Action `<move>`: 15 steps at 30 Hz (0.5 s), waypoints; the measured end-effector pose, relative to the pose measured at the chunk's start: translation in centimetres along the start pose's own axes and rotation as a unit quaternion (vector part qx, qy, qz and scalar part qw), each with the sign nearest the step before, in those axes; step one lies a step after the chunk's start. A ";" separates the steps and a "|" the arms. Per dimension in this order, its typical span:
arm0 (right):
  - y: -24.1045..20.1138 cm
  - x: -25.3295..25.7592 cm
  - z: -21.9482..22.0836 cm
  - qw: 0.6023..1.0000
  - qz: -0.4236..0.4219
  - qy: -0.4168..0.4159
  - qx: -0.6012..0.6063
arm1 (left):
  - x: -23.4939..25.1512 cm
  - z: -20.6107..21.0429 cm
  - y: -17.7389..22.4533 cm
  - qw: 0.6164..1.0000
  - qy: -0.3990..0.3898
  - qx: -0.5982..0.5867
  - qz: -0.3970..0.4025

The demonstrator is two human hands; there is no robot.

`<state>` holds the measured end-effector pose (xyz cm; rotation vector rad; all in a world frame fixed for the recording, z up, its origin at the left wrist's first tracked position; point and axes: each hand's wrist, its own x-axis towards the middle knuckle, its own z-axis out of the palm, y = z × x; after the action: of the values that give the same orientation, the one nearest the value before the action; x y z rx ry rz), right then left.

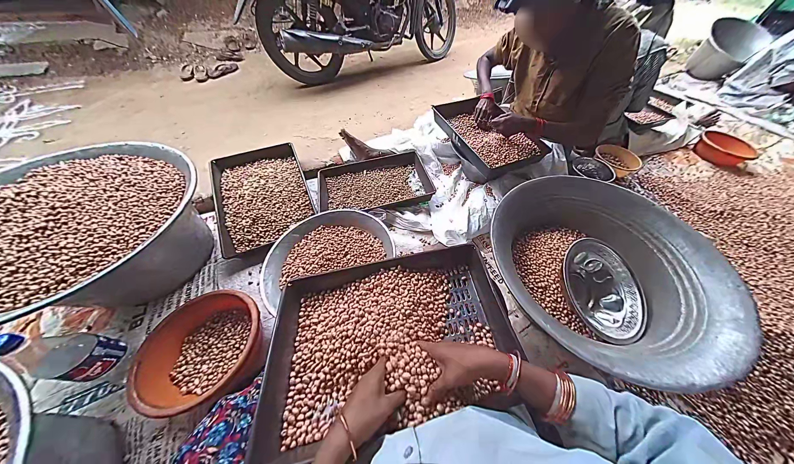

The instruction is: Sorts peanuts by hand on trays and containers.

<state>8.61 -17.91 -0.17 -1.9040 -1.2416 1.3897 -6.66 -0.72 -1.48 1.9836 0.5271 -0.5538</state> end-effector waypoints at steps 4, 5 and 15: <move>-0.9 -0.3 -0.1 0.995 -0.037 0.074 0.056 | -0.5 0.4 -0.8 0.978 0.071 -0.184 0.074; -1.1 -0.4 -0.2 0.993 -0.058 0.089 0.059 | -0.6 0.2 -1.0 0.972 0.084 -0.200 0.088; -0.3 -2.2 -5.2 0.962 -0.013 0.217 -0.166 | -1.7 -6.3 -4.5 0.958 0.255 0.088 0.097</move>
<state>13.08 -19.04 3.07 -2.2467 -1.3229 0.7175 -9.62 6.59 -0.96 2.3268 0.5984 0.0472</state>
